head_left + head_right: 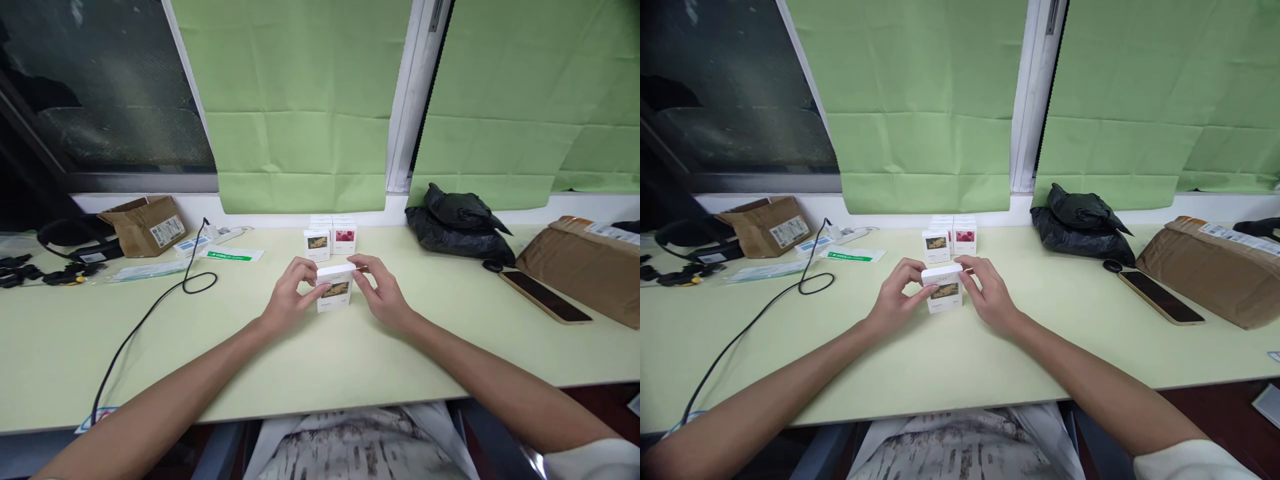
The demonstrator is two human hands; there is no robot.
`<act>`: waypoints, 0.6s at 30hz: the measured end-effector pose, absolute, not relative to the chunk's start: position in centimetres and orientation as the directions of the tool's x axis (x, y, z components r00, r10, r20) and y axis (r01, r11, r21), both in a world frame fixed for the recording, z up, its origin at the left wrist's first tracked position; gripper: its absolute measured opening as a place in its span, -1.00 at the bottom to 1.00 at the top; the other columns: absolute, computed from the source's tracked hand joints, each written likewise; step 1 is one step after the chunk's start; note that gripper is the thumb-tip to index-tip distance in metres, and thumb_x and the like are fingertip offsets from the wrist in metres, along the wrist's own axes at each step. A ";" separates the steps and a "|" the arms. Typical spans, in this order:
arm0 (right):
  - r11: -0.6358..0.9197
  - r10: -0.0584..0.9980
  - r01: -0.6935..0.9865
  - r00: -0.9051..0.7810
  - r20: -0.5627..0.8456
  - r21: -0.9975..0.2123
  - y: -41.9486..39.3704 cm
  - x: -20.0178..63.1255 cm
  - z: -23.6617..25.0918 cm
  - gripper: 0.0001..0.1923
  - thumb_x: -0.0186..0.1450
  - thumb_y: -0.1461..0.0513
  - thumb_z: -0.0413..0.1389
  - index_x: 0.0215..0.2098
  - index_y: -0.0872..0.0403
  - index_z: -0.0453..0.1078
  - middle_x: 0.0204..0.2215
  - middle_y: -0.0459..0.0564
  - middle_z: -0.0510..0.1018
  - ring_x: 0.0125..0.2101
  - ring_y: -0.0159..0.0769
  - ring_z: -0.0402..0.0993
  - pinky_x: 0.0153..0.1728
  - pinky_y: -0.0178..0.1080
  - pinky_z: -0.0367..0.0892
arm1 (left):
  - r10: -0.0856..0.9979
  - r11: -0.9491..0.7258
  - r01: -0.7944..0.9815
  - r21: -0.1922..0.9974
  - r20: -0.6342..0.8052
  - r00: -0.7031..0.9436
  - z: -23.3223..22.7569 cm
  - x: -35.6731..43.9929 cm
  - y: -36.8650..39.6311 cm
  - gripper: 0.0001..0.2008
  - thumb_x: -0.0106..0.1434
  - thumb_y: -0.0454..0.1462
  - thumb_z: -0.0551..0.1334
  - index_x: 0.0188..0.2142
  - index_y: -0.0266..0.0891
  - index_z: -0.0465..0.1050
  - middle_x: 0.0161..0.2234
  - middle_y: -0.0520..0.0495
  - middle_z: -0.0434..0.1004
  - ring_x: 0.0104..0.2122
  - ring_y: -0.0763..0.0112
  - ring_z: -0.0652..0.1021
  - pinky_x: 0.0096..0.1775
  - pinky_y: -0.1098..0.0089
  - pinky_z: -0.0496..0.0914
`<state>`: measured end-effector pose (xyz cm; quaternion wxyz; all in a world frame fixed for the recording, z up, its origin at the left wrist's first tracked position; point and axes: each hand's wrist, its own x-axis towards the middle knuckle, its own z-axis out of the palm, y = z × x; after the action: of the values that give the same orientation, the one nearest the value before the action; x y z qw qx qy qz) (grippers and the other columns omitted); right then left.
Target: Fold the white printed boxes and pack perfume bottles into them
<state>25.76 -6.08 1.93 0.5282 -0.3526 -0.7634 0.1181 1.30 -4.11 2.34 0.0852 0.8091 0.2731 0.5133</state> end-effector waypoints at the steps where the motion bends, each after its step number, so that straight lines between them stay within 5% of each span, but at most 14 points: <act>1: 0.721 0.664 0.417 -0.191 0.723 -0.553 -6.1 25.8 2.0 -0.66 0.58 0.11 -0.05 0.28 -0.17 0.30 0.05 0.06 0.54 0.02 -0.09 0.51 0.04 0.03 0.48 | 0.525 -0.839 0.354 0.414 0.786 0.325 2.3 1.3 -4.1 -0.80 0.39 -0.20 0.37 -0.27 -0.14 0.36 -0.13 -0.09 0.48 -0.15 0.31 0.53 -0.17 0.26 0.49; 6: 0.771 0.602 0.439 -0.268 0.752 -0.461 -6.0 25.9 2.5 -0.74 0.58 0.13 -0.04 0.12 -0.13 0.43 -0.11 0.04 0.57 -0.08 -0.09 0.51 -0.04 0.00 0.46 | 0.509 -0.849 0.339 0.405 0.797 0.324 2.1 1.3 -4.1 -0.79 0.35 -0.23 0.41 -0.25 -0.14 0.38 -0.16 -0.08 0.49 -0.16 0.30 0.55 -0.14 0.23 0.46; 18: 0.785 0.597 0.389 -0.262 0.758 -0.483 -6.0 26.0 2.8 -0.77 0.57 0.13 0.01 -0.06 -0.07 0.51 -0.16 0.05 0.54 -0.13 -0.13 0.52 -0.11 -0.05 0.47 | 0.568 -0.823 0.217 0.525 0.762 0.309 1.4 2.0 -4.7 -0.56 0.21 -0.18 0.52 -0.12 -0.11 0.28 -0.16 -0.05 0.51 -0.14 0.31 0.60 -0.13 0.24 0.57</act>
<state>25.99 -5.95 2.79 0.5209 -0.3127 -0.7880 0.0999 2.03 -4.73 1.42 0.1647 0.7922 0.2480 0.5327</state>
